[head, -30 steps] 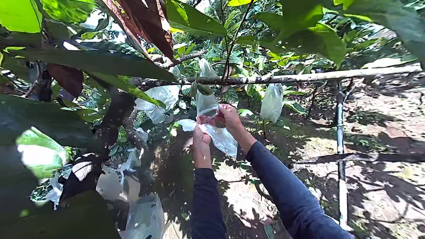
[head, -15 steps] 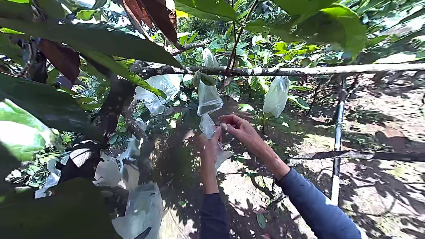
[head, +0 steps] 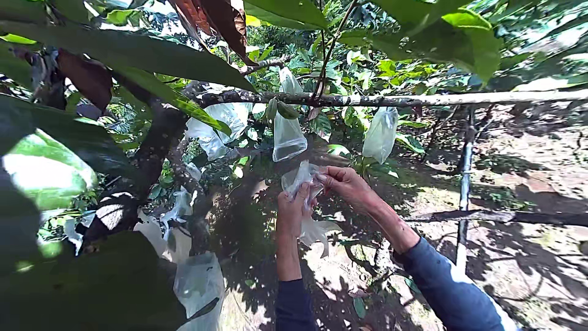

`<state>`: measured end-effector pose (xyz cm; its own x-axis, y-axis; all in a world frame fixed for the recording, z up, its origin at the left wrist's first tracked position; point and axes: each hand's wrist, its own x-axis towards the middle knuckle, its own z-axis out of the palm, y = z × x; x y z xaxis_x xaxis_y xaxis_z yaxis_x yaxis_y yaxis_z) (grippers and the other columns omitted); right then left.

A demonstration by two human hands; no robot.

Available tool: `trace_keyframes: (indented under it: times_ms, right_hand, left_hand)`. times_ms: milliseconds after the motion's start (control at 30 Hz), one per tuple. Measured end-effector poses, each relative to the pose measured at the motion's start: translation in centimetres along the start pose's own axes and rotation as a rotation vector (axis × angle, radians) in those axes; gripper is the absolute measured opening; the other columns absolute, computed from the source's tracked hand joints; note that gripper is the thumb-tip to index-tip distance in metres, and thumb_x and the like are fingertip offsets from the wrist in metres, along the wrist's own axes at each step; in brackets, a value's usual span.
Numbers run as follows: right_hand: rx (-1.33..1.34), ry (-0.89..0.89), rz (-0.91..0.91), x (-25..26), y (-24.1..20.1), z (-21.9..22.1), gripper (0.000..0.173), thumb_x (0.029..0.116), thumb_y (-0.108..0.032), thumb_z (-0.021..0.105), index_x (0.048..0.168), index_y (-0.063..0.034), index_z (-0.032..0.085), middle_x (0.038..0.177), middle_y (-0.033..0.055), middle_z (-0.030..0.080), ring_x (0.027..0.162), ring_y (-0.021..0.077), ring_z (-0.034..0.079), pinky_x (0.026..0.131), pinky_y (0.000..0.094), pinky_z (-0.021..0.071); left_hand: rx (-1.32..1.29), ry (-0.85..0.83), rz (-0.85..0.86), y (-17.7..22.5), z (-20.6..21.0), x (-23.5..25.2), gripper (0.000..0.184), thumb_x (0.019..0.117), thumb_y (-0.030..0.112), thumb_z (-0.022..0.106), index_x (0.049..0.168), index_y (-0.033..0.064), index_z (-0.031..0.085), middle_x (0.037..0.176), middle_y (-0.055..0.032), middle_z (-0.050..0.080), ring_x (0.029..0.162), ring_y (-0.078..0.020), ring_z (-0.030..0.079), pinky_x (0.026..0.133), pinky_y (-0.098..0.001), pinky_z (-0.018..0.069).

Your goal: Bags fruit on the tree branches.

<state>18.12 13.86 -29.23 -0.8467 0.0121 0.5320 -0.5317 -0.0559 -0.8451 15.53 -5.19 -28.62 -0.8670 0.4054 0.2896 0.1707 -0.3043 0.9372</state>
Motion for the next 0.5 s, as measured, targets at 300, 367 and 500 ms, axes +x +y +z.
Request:
trace_keyframes:
  times_ms: [300,367,500]
  right_hand:
    - [-0.003,0.027,0.053,0.5,-1.9,1.0,0.042,0.0983,-0.029,0.071,0.132,-0.0066,0.063,0.107,0.0096,0.072,0.089,0.0198,0.072,0.075,0.0344,0.0628]
    - [-0.017,0.086,0.025,1.0,-1.4,1.0,0.024,0.0955,-0.021,0.074,0.110,-0.0022,0.070,0.088,0.0085,0.072,0.073,0.0167,0.069,0.066,0.0318,0.0596]
    - [0.023,-0.017,0.040,1.2,-1.5,0.6,0.020,0.0954,-0.014,0.073,0.109,0.0000,0.072,0.085,0.0073,0.072,0.065,0.0136,0.066,0.059,0.0282,0.0577]
  left_hand:
    - [0.013,0.028,-0.003,-0.7,0.4,0.2,0.030,0.1059,0.026,0.057,0.113,-0.0025,0.065,0.074,-0.0108,0.061,0.055,-0.0150,0.054,0.049,-0.0293,0.0497]
    - [0.013,0.049,0.040,-0.9,0.5,0.2,0.027,0.0972,0.019,0.070,0.111,-0.0026,0.064,0.071,-0.0095,0.060,0.049,-0.0127,0.050,0.047,-0.0285,0.0484]
    - [0.046,0.124,0.119,-0.7,-0.2,0.3,0.028,0.0925,0.011,0.074,0.112,-0.0070,0.065,0.079,-0.0173,0.067,0.051,-0.0179,0.058,0.047,-0.0323,0.0540]
